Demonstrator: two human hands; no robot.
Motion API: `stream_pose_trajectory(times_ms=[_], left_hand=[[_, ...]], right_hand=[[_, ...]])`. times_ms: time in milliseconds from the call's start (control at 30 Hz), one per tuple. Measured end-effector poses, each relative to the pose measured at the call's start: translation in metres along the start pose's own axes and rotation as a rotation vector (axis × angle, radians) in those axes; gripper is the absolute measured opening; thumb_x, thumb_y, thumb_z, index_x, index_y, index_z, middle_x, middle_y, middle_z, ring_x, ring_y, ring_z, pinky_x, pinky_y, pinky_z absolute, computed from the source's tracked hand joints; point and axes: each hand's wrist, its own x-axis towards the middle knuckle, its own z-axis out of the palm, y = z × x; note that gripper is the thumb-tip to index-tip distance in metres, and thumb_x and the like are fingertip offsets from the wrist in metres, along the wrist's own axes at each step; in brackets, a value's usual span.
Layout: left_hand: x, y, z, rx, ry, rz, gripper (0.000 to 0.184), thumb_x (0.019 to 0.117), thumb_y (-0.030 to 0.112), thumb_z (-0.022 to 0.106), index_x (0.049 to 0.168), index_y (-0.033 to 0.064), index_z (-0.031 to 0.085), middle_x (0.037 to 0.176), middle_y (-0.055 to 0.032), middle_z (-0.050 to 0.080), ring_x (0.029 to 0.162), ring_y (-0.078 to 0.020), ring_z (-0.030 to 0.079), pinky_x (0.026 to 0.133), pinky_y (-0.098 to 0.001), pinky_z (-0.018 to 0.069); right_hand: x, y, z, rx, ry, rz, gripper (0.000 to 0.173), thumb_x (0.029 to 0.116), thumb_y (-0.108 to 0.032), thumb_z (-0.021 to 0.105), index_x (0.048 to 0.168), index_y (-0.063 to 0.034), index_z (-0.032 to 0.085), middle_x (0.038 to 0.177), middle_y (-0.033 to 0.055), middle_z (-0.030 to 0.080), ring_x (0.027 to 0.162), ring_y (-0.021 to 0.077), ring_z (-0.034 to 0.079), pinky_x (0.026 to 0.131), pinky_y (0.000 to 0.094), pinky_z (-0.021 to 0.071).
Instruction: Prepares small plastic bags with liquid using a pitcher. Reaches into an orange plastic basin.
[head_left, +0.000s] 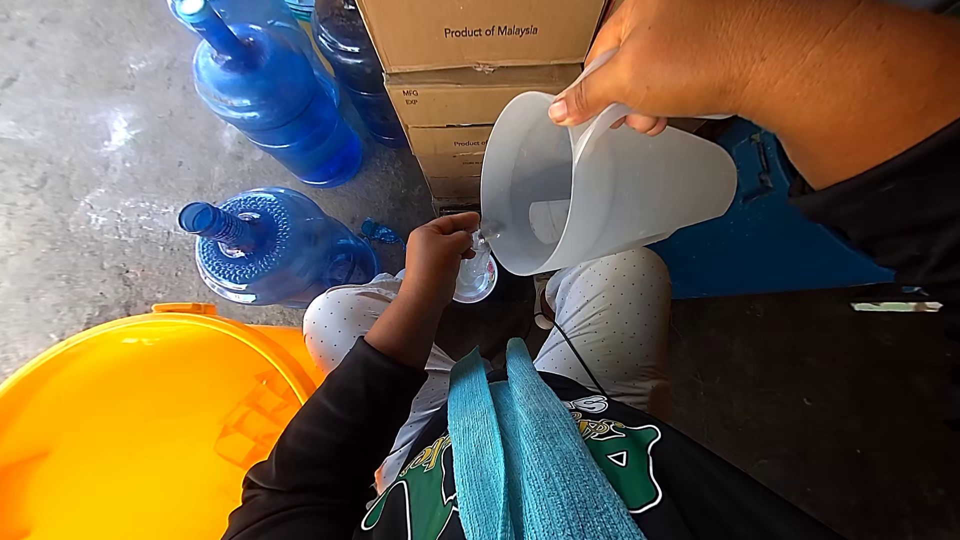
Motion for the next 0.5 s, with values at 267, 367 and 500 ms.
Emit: stream_pose_trajectory(times_ms=[267, 367, 500], left_hand=[[0.0015, 0.0008, 0.0005, -0.001, 0.005, 0.006, 0.029, 0.0887, -0.009, 0.058, 0.111, 0.0013, 0.075, 0.104, -0.0087, 0.071, 0.077, -0.0114, 0.064, 0.068, -0.0243, 0.0535], [0.0020, 0.0007, 0.0002, -0.008, 0.006, 0.001, 0.029, 0.0895, -0.008, 0.058, 0.111, 0.0016, 0.075, 0.104, -0.0094, 0.072, 0.079, -0.0121, 0.065, 0.070, -0.0252, 0.0539], [0.0028, 0.0009, -0.0007, -0.008, 0.002, -0.003, 0.029, 0.0897, -0.008, 0.058, 0.111, 0.0015, 0.075, 0.105, -0.0093, 0.071, 0.080, -0.0126, 0.065, 0.070, -0.0259, 0.0541]], right_hand=[[0.0042, 0.0023, -0.0004, 0.011, -0.020, -0.029, 0.037, 0.1058, -0.031, 0.056, 0.076, -0.0103, 0.065, 0.056, -0.0036, 0.046, 0.044, 0.0015, 0.035, 0.044, 0.0169, 0.0279], [0.0056, 0.0031, -0.0001, 0.020, -0.014, -0.045, 0.037, 0.1057, -0.031, 0.056, 0.077, -0.0101, 0.066, 0.055, -0.0037, 0.046, 0.043, 0.0015, 0.036, 0.043, 0.0163, 0.0291], [0.0042, 0.0010, -0.0005, 0.030, -0.014, -0.043, 0.036, 0.1058, -0.030, 0.057, 0.078, -0.0093, 0.066, 0.054, -0.0040, 0.044, 0.042, 0.0007, 0.035, 0.042, 0.0151, 0.0286]])
